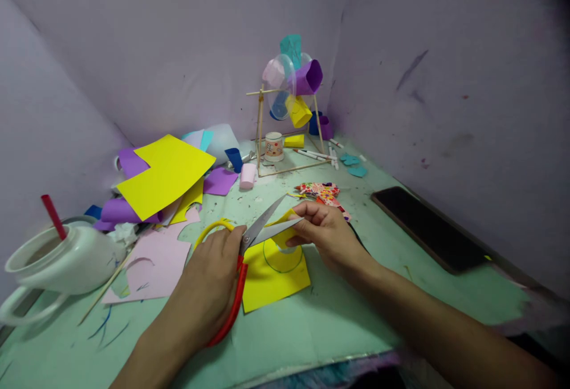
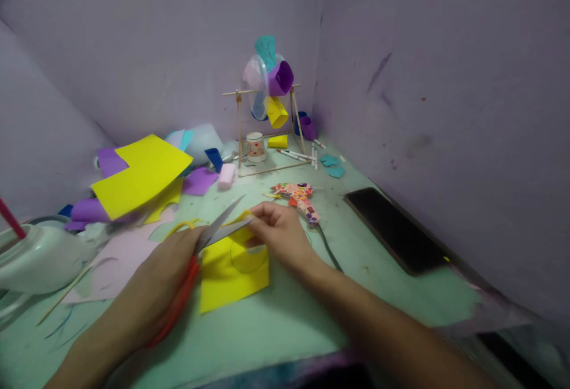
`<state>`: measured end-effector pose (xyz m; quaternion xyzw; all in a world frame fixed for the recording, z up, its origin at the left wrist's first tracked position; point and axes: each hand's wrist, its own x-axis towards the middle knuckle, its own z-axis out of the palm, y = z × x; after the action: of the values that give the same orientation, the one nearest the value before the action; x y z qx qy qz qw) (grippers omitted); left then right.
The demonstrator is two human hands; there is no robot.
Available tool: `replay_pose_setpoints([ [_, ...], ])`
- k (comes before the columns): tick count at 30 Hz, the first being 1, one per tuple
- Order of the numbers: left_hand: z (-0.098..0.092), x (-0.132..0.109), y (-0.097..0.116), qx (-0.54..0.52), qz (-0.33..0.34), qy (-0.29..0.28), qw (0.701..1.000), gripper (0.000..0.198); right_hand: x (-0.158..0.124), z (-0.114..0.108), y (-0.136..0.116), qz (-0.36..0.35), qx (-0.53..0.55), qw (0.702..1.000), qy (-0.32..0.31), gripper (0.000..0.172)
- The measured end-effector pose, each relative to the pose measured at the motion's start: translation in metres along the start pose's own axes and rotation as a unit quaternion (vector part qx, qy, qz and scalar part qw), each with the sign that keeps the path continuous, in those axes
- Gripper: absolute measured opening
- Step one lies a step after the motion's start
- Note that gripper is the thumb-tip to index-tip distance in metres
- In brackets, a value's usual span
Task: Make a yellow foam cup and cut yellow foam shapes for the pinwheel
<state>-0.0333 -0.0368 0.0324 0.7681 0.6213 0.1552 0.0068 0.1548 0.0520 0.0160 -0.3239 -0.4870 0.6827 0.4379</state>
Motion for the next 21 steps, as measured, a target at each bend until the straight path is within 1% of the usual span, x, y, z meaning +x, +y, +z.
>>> replay_pose_setpoints([
  [4,-0.0015,0.0006,0.0008,0.019,-0.009,-0.029,0.999,0.037,-0.0008,0.0002,-0.0010,0.002,0.001,1.000,-0.002,0.026],
  [10,-0.0039,0.0008,0.0038,0.013,-0.013,-0.023,1.000,0.035,-0.0013,0.0006,-0.0017,-0.003,0.005,1.000,-0.004,0.025],
  [16,-0.0039,0.0014,0.0040,0.022,-0.015,-0.033,0.999,0.035,-0.0005,0.0008,-0.0017,0.001,0.007,1.000,-0.007,0.023],
  [21,-0.0037,0.0015,0.0037,0.022,-0.012,-0.025,0.999,0.034,-0.0015,0.0016,-0.0028,0.007,0.012,1.000,-0.002,0.023],
])
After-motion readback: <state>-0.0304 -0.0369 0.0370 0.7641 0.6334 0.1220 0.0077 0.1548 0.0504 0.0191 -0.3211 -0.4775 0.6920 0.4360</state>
